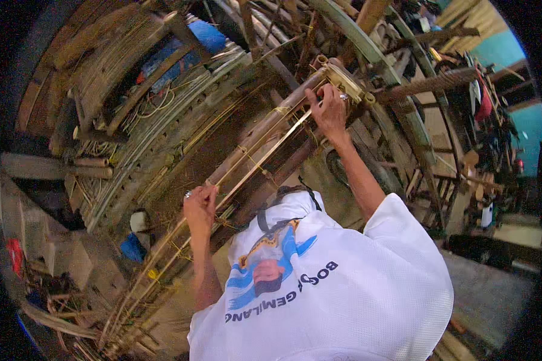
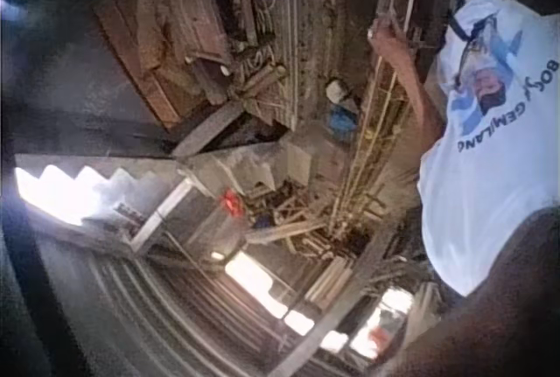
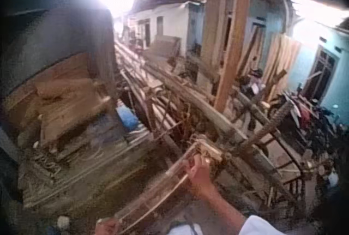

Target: The person repeatedly ties yellow string around a bundle of thin bamboo strips that are clamped in a wooden jig. They wrap the string around the bundle, pull it tight, and tie knots to secure the strips together.

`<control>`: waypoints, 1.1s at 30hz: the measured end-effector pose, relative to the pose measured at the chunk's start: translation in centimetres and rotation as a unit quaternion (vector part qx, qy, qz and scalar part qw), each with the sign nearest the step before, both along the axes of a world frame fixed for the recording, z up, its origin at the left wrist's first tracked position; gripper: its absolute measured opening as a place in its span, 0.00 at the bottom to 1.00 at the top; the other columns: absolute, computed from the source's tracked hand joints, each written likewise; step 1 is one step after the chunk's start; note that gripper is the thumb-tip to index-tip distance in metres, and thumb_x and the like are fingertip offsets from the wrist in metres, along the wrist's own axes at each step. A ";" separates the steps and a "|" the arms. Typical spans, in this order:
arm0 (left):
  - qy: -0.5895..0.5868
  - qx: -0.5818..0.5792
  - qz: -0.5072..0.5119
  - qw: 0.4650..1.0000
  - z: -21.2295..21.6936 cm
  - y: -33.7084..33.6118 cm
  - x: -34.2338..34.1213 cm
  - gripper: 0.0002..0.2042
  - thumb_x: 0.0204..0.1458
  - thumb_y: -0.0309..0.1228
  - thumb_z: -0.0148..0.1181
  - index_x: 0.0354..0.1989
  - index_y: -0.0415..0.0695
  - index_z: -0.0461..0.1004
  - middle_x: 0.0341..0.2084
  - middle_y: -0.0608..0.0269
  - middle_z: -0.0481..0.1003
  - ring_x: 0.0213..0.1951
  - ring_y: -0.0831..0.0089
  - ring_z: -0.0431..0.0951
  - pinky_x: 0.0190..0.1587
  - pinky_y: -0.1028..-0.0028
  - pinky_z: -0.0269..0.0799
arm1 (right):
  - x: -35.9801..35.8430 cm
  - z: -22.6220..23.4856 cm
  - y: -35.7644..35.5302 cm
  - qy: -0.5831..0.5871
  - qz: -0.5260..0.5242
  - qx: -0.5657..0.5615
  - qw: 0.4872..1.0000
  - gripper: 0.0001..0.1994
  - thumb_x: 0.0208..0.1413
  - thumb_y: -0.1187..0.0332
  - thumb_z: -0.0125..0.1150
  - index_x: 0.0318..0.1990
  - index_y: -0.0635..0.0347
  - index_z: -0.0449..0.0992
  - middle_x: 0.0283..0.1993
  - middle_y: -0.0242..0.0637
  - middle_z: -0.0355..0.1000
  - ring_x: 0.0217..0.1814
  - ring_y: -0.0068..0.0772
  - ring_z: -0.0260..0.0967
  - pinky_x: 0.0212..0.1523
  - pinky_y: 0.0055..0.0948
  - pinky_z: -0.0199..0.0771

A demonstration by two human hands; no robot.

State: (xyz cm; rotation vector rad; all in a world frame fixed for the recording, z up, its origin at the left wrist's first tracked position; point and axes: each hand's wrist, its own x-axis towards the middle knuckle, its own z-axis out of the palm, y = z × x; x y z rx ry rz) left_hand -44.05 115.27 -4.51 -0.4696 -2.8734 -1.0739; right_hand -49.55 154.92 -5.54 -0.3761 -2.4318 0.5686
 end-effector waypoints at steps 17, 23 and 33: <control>0.001 -0.037 -0.153 0.988 -7.7 7.9 0.2 0.12 0.56 0.37 0.56 0.36 0.40 0.78 0.26 0.49 0.78 0.29 0.52 0.79 0.34 0.64 0.74 | -2.3 -10.9 11.9 -0.152 -0.124 -0.006 0.981 0.26 0.64 0.57 0.43 0.12 0.58 0.57 0.10 0.30 0.43 0.11 0.27 0.35 0.16 0.35 0.40; -0.037 -0.017 -0.162 0.986 -7.2 10.5 -0.9 0.10 0.56 0.37 0.56 0.31 0.44 0.77 0.22 0.46 0.74 0.26 0.48 0.75 0.27 0.59 0.69 | 10.4 -10.4 -0.6 -0.015 -0.116 -0.377 0.919 0.31 0.62 0.39 0.37 0.17 0.56 0.63 0.13 0.29 0.55 0.15 0.31 0.54 0.21 0.36 0.55; -0.085 0.053 -0.141 0.985 -7.1 10.5 -1.3 0.10 0.53 0.36 0.59 0.33 0.43 0.79 0.23 0.46 0.75 0.27 0.49 0.77 0.30 0.60 0.70 | 17.9 -17.9 -13.4 0.138 -0.129 -0.926 0.327 0.11 0.65 0.68 0.42 0.42 0.64 0.70 0.39 0.38 0.73 0.40 0.38 0.72 0.49 0.41 0.75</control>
